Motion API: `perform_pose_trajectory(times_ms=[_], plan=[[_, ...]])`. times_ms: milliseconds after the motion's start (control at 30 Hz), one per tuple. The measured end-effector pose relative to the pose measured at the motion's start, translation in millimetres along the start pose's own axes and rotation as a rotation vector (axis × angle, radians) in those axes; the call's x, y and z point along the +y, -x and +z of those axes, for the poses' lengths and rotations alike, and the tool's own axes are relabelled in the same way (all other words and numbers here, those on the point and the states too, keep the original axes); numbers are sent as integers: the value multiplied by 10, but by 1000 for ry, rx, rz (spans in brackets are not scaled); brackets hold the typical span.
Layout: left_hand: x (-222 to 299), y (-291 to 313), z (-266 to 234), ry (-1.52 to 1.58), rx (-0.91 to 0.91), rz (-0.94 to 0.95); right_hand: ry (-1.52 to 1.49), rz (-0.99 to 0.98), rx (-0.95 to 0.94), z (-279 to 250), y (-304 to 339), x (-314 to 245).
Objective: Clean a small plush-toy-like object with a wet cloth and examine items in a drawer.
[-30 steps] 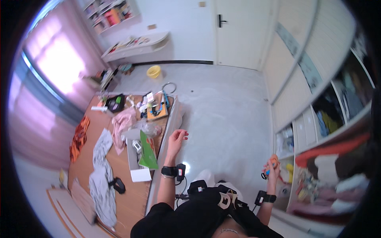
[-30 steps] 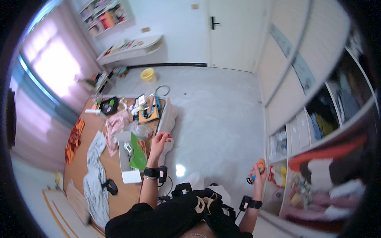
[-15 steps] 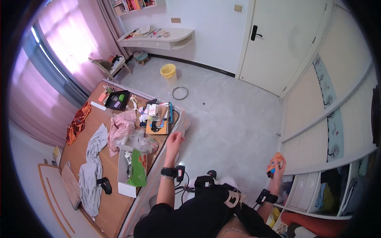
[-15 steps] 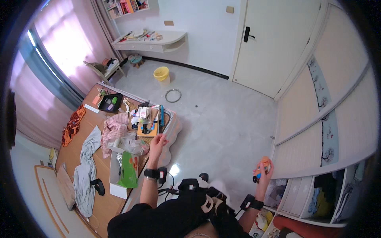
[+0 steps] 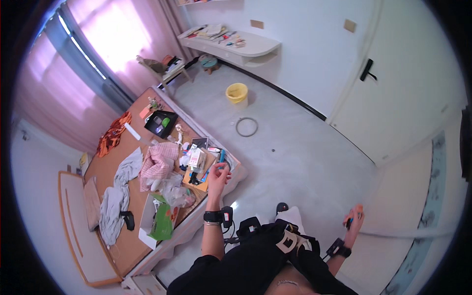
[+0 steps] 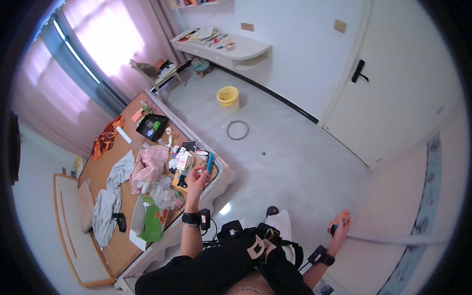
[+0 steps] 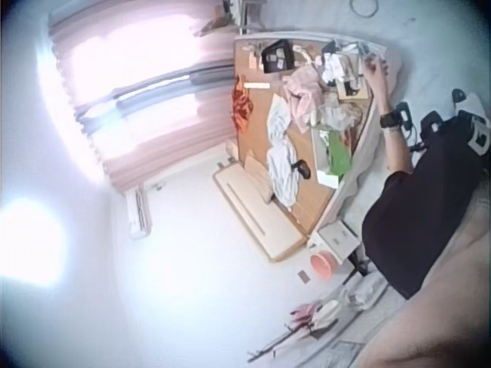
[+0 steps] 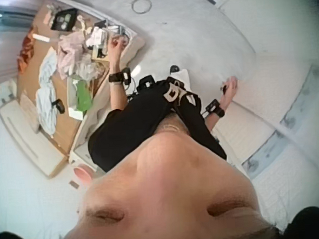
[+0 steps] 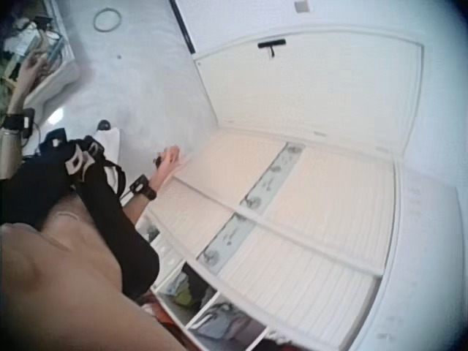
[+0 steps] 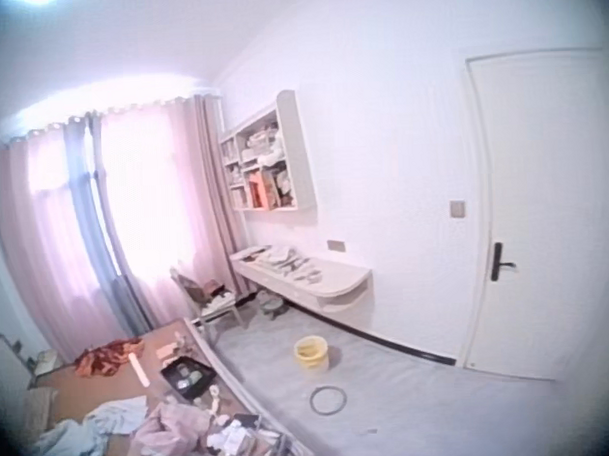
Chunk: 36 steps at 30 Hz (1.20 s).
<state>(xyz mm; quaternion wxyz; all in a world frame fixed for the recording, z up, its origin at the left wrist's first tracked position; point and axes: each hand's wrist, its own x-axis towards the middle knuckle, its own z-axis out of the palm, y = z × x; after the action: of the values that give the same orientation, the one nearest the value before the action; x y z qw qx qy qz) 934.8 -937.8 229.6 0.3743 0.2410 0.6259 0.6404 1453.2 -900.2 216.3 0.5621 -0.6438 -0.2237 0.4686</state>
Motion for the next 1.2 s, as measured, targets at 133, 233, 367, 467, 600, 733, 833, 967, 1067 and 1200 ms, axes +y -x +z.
perform_pose_trajectory(times_ms=[133,233,367,467,600,733,833,967,1067,1200], plan=[[183,-457,234,-45,130,122,122,-27,-350,1441,-1107,-436],[168,-777,276,2,196,146,147,-95,-607,2708,-1188,-784],[124,-1364,264,62,222,121,139,-107,-810,3731,-1276,-1034],[-115,-1925,64,-89,238,152,163,-226,-735,4190,-1532,-755],[167,-2541,273,58,227,160,212,-152,-649,4393,-1794,-802],[454,-2979,403,55,255,148,249,-45,-571,4445,-2121,-790],[413,-3334,297,9,282,115,264,39,-507,4749,-2418,-663],[489,-3662,158,7,381,179,267,80,-600,5552,-2416,-797],[641,-3918,116,67,327,116,452,115,-768,6316,-2455,-947],[609,-4000,108,-4,273,40,372,53,-960,7409,-2544,-579]])
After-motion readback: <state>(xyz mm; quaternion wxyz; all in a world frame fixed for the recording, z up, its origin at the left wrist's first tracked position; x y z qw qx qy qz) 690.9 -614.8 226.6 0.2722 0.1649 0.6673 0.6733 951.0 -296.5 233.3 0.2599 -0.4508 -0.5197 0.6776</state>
